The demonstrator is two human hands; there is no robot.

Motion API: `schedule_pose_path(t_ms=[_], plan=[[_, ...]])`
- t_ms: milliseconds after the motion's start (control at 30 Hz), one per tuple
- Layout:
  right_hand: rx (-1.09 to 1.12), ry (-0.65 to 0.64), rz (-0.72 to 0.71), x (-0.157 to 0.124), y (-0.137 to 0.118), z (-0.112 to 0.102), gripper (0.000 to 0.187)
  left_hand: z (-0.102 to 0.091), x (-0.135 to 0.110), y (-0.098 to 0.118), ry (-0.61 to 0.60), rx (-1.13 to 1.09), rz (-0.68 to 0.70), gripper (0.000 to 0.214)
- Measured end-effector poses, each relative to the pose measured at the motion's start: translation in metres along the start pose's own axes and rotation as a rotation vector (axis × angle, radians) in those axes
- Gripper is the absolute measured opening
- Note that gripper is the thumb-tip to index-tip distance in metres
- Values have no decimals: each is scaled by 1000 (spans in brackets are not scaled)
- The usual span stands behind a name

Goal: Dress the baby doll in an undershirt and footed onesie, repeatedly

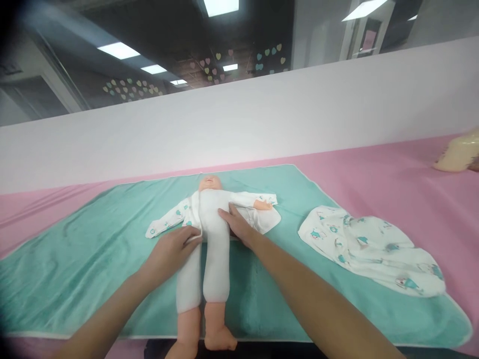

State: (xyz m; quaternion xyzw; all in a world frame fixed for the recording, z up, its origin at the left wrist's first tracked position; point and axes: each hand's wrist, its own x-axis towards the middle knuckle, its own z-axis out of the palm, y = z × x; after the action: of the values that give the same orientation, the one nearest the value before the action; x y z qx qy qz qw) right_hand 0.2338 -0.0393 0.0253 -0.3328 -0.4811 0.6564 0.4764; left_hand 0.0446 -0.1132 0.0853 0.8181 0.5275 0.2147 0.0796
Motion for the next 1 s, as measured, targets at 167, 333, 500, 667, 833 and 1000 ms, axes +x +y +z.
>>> schedule_pose_path(t_ms=[167, 333, 500, 667, 833, 1000], plan=[[20, -21, -33, -4, -7, 5, 66, -6, 20, 15, -82, -154, 24, 19], [-13, -126, -140, 0, -4, 5, 64, -1, 70, 15, 129, -66, 78, 17], [-138, -296, -268, 4, 5, 2, 56, 24, 135, 27, 10, 259, 323, 41], [-496, -262, -345, 16, 7, -14, 35, 45, 176, 41, -175, 491, 426, 30], [-1037, 432, -284, 31, -9, -70, 28, 46, 189, 39, -215, 493, 344, 20], [-1258, 734, -69, 35, -13, -105, 34, 43, 189, 30, -175, 583, 353, 29]])
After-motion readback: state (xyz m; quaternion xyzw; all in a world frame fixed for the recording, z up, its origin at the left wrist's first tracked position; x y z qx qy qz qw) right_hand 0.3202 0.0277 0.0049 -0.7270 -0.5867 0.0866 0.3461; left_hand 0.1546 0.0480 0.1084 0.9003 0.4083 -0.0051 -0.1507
